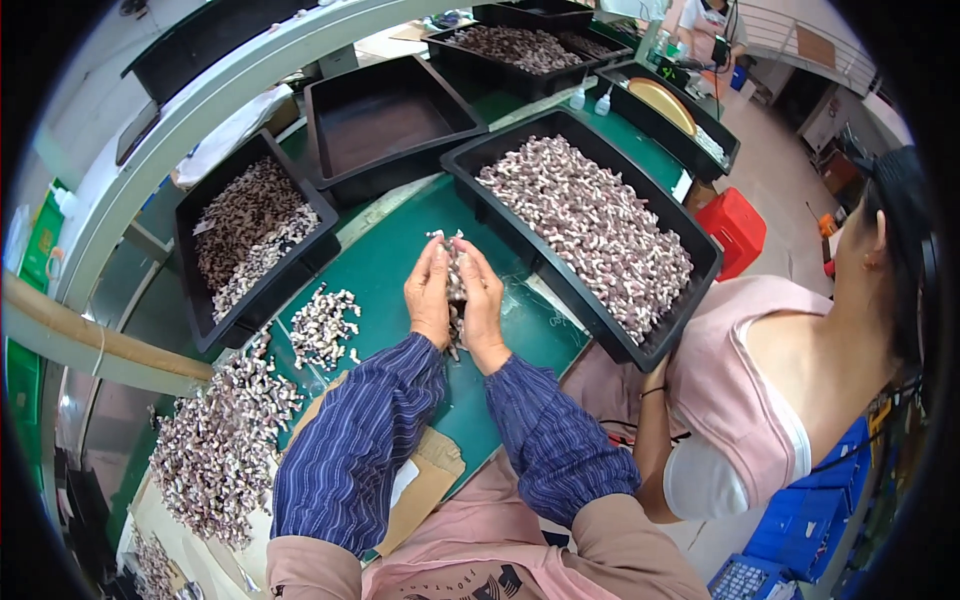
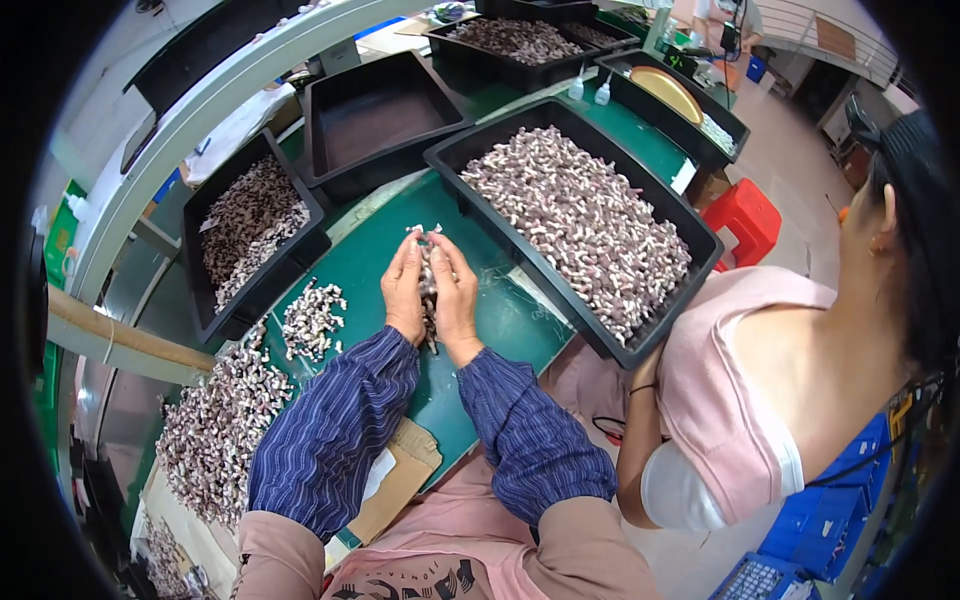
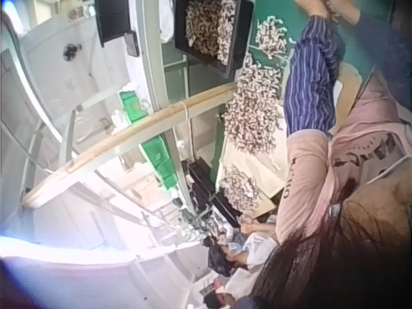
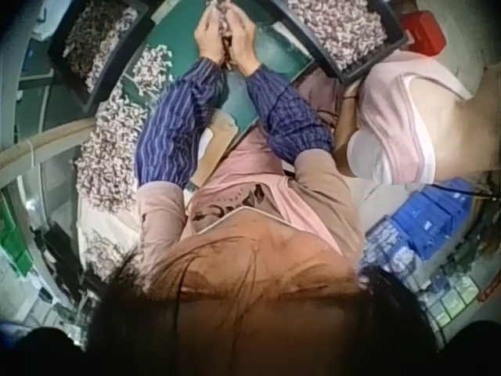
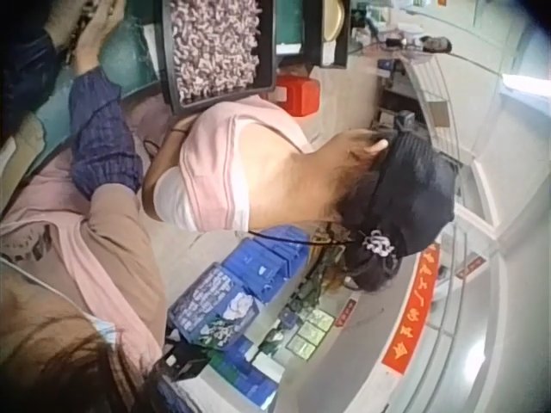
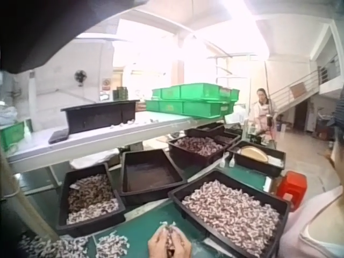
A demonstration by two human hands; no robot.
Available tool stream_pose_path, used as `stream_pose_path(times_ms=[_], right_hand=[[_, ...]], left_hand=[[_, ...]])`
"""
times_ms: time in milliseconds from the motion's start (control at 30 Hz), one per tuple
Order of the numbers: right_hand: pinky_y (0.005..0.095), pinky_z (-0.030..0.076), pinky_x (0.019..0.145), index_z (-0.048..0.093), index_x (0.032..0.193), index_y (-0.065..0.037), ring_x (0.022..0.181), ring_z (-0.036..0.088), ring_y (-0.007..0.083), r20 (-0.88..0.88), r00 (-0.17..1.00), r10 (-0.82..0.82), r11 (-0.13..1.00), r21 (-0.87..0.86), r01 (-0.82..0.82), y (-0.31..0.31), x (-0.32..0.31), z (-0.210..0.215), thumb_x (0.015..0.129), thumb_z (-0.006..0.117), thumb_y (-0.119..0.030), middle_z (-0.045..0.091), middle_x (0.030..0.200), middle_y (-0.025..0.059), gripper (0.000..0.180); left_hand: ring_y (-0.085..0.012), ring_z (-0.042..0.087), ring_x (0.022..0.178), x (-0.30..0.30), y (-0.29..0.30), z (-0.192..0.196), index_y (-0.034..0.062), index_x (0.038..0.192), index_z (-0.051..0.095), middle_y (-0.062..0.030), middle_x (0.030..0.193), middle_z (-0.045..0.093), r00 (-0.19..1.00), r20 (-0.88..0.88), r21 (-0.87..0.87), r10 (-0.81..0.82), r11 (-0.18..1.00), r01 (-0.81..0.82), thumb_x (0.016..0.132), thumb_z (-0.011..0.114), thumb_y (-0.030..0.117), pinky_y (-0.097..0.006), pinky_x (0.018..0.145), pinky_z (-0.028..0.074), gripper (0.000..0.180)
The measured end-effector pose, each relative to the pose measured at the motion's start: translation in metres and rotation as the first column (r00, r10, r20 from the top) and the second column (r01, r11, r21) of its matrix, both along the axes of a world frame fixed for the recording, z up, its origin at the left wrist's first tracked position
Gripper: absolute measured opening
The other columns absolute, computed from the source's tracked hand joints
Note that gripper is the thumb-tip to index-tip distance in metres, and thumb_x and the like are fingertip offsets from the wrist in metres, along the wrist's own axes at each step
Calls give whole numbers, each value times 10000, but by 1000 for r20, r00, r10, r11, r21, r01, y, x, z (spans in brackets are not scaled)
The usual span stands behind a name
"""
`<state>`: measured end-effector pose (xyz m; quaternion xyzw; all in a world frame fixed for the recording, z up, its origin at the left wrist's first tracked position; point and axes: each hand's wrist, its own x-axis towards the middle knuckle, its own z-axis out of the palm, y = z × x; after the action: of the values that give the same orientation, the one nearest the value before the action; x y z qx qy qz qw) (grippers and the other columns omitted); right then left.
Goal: The person sorts and gathers plastic components and metal fasteners by hand on a factory workbench, placing them into black trays.
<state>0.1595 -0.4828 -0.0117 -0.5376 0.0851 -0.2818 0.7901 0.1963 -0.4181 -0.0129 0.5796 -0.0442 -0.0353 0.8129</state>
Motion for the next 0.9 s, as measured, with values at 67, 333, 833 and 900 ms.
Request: stream_pose_path(times_ms=[67, 333, 833, 900], right_hand=[[291, 503, 941, 655, 1257, 6, 1093, 643, 182, 5, 999, 36, 993, 108, -37, -4, -2, 6, 1033, 568, -214, 675, 1235, 101, 325], [282, 516, 924, 664, 1221, 16, 1050, 642, 153, 82, 996, 48, 926, 371, -75, 23, 13, 40, 1016, 588, -177, 677, 1190, 92, 292], [316, 510, 924, 693, 1126, 7, 1070, 656, 191, 222, 606, 764, 644, -325, -693, 335, -71, 129, 945, 579, -171, 699, 1179, 103, 278], [324, 501, 938, 693, 1107, 20, 1060, 659, 203, 356, 629, 691, 698, -556, -452, 389, -71, 115, 947, 588, -193, 704, 1158, 110, 287]], left_hand=[[-109, 634, 954, -7, -7, 18, 17, 1332, 626, -49, 1107, 681, 988, -152, -184, -31, 983, 2, 985, 685, 190, -255, 814, 523, 392], [-132, 676, 922, -7, 18, 59, -4, 1342, 602, -101, 1137, 689, 976, -212, -382, -47, 924, -38, 928, 739, 96, -276, 798, 572, 448], [-156, 650, 1046, -143, 343, 125, 24, 1226, 663, -75, 1205, 681, 631, 194, -295, 751, 658, -693, 967, 629, 51, -283, 924, 525, 262], [-165, 631, 1059, -159, 411, 94, 30, 1156, 648, -91, 1159, 670, 529, 675, 467, 514, 257, -846, 1043, 497, 171, -302, 906, 515, 235]])
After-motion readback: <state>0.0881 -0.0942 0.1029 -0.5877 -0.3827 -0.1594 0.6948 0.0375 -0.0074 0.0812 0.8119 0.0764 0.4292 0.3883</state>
